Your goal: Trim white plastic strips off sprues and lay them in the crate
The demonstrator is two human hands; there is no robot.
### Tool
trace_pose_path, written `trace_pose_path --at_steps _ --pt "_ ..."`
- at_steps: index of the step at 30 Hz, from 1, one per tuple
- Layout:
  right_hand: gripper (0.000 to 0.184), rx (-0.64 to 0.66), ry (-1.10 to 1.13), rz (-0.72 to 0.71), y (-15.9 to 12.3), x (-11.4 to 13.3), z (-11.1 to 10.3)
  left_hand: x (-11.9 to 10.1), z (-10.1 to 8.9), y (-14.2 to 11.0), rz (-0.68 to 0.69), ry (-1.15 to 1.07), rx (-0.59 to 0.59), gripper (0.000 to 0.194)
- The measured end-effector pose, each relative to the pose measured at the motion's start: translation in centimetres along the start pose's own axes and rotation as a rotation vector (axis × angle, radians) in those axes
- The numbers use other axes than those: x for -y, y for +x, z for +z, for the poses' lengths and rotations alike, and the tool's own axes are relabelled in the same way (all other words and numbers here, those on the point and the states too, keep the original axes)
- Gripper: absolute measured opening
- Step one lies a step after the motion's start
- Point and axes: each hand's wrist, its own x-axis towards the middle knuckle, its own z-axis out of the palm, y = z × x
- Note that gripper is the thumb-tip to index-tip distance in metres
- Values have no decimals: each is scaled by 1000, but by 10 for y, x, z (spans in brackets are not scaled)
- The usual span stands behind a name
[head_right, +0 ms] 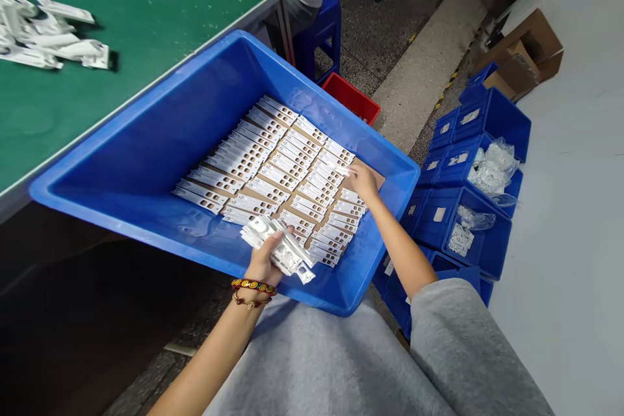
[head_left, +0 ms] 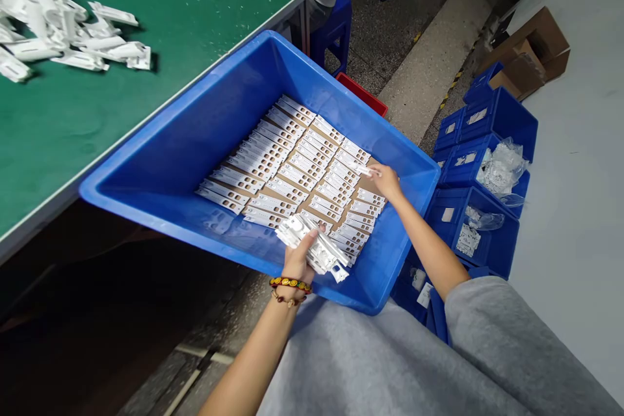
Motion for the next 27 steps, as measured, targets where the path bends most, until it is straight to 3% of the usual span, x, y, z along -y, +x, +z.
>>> trace_pose_path --at_steps 4,9,18,27 --pt "38 -105 -164 137 27 -36 -1 -2 -4 2 -58 -51 30 40" --pt "41 -130 -291 171 33 -62 14 -6 -1 0 -69 -90 66 46" --pt "30 -80 -397 185 34 -81 31 -9 7 -3 -54 -74 43 42" --pt "22 -4 -390 213 33 -84 47 -5 3 -2 -21 -65 53 41"
